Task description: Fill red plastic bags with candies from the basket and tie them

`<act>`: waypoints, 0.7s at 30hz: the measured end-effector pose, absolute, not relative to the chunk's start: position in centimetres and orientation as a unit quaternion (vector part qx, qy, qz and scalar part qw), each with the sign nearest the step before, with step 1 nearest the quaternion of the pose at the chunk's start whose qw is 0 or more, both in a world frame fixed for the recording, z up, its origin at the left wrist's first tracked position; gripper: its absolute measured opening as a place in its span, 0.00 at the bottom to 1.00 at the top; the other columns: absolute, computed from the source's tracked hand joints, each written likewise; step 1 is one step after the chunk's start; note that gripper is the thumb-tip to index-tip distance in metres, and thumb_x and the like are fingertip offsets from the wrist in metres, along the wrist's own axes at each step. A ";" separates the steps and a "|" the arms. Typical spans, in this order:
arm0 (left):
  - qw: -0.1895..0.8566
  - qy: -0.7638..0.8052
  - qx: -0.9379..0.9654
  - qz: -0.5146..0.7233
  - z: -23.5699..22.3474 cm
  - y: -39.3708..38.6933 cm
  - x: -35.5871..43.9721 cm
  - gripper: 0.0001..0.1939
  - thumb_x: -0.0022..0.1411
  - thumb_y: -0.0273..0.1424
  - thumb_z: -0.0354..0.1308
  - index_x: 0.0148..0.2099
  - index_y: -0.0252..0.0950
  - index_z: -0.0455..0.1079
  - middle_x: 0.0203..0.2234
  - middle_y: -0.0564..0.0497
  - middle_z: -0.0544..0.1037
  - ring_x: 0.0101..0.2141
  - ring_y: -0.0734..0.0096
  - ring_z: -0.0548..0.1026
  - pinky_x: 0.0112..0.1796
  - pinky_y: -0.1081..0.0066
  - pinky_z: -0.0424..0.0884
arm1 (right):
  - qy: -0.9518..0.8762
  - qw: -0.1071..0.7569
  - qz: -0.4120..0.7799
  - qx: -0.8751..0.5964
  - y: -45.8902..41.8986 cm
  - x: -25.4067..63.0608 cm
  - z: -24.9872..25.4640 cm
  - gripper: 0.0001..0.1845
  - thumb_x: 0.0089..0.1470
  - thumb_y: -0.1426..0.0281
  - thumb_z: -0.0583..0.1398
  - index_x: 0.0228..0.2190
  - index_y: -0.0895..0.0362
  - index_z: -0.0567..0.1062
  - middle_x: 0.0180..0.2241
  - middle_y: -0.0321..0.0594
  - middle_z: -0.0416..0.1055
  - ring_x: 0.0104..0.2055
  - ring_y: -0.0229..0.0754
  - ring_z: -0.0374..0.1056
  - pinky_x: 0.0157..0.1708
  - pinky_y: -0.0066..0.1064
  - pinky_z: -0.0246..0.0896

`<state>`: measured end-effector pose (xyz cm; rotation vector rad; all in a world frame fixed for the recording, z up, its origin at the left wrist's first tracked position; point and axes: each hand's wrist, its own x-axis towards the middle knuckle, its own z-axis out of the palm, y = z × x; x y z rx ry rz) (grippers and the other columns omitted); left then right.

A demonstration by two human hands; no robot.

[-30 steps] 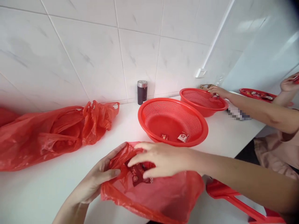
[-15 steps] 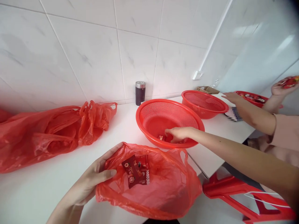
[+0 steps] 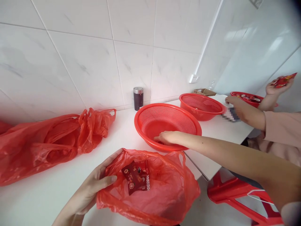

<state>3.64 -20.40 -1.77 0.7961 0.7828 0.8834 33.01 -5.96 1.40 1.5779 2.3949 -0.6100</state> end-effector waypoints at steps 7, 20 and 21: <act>0.756 0.354 0.366 0.412 -1.6 -20.5 3.5 0.42 0.57 0.29 0.62 0.68 0.45 0.46 0.62 0.40 0.63 0.56 0.43 0.67 0.52 0.52 0.68 | 0.831 0.038 -0.281 0.479 -4.5 34.7 6.1 0.21 0.43 0.80 0.56 0.40 0.52 0.62 0.30 0.32 0.69 0.27 0.36 0.67 0.24 0.25 0.59; 0.636 0.466 0.448 0.422 -0.8 -20.9 3.7 0.33 0.57 0.38 0.61 0.64 0.49 0.57 0.65 0.51 0.59 0.61 0.50 0.60 0.51 0.65 0.69 | 0.934 -0.009 -0.117 0.337 -18.1 30.3 5.4 0.17 0.54 0.80 0.54 0.44 0.54 0.68 0.41 0.42 0.66 0.36 0.40 0.66 0.29 0.28 0.59; 0.600 0.496 0.465 0.421 -0.8 -21.4 3.6 0.33 0.57 0.40 0.61 0.64 0.50 0.57 0.65 0.52 0.57 0.61 0.51 0.59 0.51 0.66 0.70 | 0.931 -0.028 -0.113 0.345 -18.8 30.9 5.3 0.17 0.56 0.79 0.53 0.46 0.53 0.68 0.41 0.42 0.67 0.37 0.40 0.66 0.31 0.29 0.61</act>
